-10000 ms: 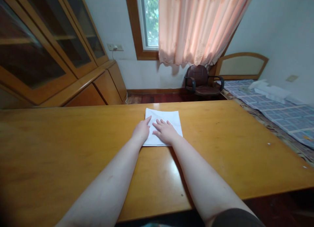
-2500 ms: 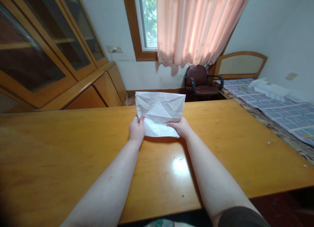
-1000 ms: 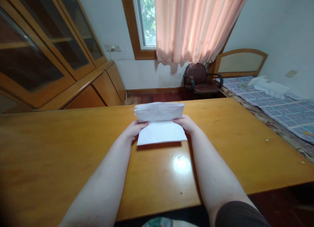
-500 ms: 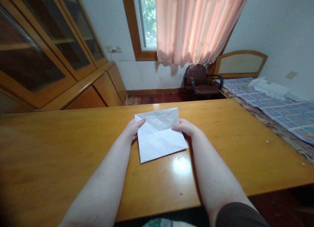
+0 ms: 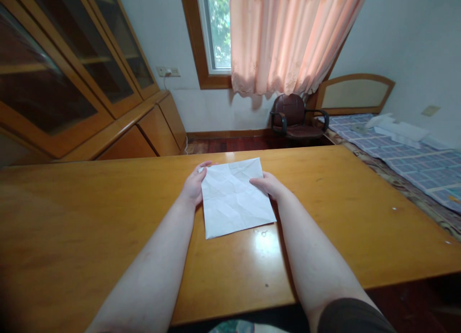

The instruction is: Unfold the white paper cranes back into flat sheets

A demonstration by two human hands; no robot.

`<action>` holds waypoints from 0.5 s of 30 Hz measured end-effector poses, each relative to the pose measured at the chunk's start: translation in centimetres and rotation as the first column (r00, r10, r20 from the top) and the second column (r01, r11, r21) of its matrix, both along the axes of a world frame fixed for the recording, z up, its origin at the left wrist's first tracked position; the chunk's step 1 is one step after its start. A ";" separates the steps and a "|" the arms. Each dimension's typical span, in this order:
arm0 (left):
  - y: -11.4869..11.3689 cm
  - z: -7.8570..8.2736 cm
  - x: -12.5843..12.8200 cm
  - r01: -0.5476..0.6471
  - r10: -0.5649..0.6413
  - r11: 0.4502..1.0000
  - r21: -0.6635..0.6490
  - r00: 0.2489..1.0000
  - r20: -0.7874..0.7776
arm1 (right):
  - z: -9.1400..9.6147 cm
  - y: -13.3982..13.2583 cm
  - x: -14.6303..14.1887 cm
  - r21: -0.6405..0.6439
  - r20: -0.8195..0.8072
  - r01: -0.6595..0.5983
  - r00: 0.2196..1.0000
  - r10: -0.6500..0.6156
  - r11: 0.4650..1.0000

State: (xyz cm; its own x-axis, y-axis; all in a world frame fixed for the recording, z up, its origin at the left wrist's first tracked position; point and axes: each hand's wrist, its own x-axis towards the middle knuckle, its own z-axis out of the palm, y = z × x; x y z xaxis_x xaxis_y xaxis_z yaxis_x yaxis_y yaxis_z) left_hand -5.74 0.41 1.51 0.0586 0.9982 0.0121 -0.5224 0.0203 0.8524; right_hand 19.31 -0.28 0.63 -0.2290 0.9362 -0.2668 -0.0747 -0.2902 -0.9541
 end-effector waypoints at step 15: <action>0.2 -0.4 0.3 -0.043 0.040 0.999 -0.020 0.994 -0.099 | 0.3 -0.5 -0.4 -0.036 -0.034 -0.084 0.996 0.083 0.996</action>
State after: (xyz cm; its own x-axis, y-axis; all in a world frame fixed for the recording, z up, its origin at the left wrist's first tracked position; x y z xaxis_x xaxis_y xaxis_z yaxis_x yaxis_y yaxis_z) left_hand -5.42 0.65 1.08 0.0169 0.9998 -0.0140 -0.4364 0.0200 0.8995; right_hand 18.96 -0.77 0.94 -0.3149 0.9030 -0.2922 -0.0795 -0.3319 -0.9400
